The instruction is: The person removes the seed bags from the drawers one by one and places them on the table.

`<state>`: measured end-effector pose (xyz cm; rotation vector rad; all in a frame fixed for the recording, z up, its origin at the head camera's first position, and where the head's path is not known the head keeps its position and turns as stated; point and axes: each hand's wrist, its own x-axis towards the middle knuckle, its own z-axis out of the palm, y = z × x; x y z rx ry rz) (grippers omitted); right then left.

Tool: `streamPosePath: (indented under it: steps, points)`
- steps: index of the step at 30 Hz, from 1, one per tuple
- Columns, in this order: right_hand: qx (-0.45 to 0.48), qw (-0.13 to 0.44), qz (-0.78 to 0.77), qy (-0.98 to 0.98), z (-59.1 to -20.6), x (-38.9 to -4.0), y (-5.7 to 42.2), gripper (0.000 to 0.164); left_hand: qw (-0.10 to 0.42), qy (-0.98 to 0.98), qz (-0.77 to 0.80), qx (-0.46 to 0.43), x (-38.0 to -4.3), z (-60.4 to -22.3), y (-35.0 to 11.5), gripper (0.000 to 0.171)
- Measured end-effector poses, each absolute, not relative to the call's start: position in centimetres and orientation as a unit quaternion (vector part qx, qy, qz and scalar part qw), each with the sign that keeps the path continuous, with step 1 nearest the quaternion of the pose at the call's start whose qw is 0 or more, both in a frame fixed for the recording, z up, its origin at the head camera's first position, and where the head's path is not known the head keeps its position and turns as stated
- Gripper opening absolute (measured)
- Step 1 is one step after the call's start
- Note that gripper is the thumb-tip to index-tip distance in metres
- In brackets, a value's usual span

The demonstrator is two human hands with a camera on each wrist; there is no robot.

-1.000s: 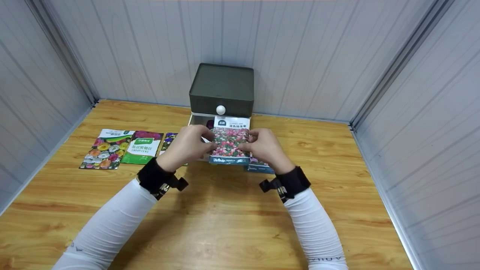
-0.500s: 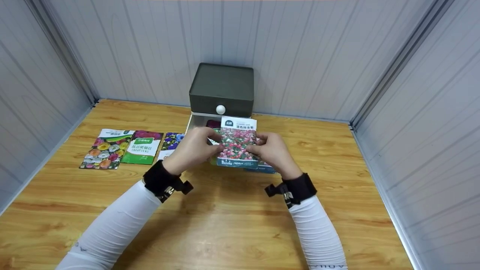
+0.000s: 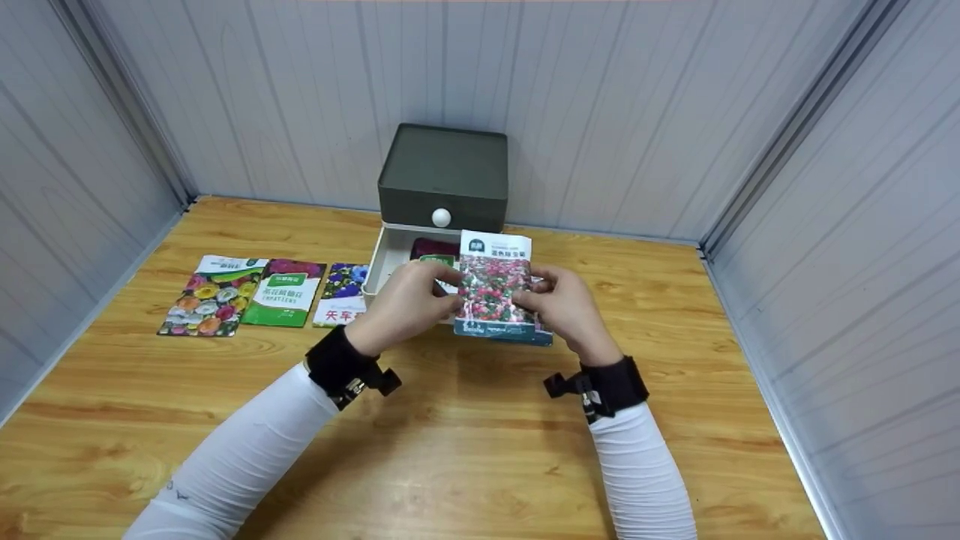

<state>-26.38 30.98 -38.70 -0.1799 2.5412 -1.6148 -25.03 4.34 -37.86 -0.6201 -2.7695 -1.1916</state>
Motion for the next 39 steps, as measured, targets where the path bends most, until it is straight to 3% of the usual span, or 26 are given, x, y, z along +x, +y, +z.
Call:
streamPosePath:
  steps: [34, 39]
  points:
    - [-0.016, 0.055, -0.533, 0.844, -38.4, -26.6, 36.0, 0.066, 0.032, -0.886, -0.392, -0.244, -24.2, -39.9, 10.1, 0.064]
    - [-0.011, 0.056, -0.528, 0.847, -38.3, -26.9, 36.6, 0.067, 0.022, -0.887, -0.391, -0.244, -24.0, -39.8, 11.1, 0.062]
